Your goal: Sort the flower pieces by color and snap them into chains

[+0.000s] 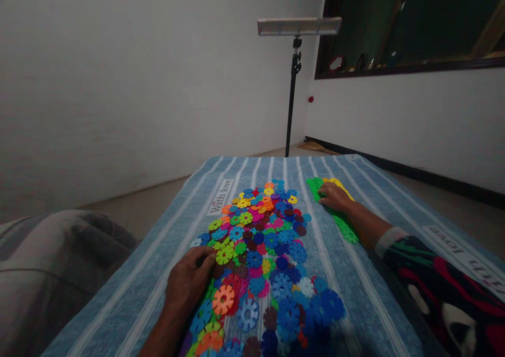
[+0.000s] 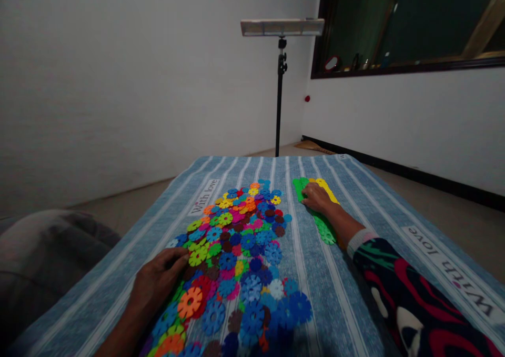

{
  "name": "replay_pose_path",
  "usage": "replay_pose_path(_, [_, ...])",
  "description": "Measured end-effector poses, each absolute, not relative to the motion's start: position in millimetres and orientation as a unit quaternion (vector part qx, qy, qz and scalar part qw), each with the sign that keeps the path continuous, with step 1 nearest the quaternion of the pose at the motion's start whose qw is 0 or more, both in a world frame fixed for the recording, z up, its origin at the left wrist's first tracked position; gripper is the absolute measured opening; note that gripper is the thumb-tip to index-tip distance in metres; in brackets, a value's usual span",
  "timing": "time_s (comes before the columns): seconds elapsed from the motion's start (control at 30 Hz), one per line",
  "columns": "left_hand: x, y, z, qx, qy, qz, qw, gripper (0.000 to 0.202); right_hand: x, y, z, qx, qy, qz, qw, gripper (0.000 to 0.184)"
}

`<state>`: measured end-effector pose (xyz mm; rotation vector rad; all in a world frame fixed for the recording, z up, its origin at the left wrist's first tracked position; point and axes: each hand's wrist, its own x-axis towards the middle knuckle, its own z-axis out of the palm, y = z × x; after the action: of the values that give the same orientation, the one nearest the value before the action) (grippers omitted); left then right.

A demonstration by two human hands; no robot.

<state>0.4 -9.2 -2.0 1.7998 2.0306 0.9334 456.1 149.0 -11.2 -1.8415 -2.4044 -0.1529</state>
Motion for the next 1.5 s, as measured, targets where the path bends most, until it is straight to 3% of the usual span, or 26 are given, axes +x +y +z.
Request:
replay_pose_path(0.17, [0,-9,-2,0.628,0.695,0.322,0.136,0.037,455,147,-11,-0.61,-0.788,-0.048,0.065,0.018])
replay_pose_path(0.4, [-1,-7,-1,0.626,0.699,0.317,0.138,0.038,449,138,-2,-0.603,-0.792,-0.054,0.076,0.034])
replay_pose_path(0.6, [-1,-7,-1,0.619,0.703,0.318,0.144,0.039,426,120,6,-0.576,-0.813,-0.068,0.045,0.024])
replay_pose_path(1.1, [2,-8,0,0.632,0.692,0.325,0.13,0.039,421,114,10,-0.585,-0.807,-0.075,0.025,0.027])
replay_pose_path(1.5, [3,-10,0,0.643,0.691,0.306,0.122,0.033,329,62,8,-0.345,-0.924,0.02,0.165,0.013])
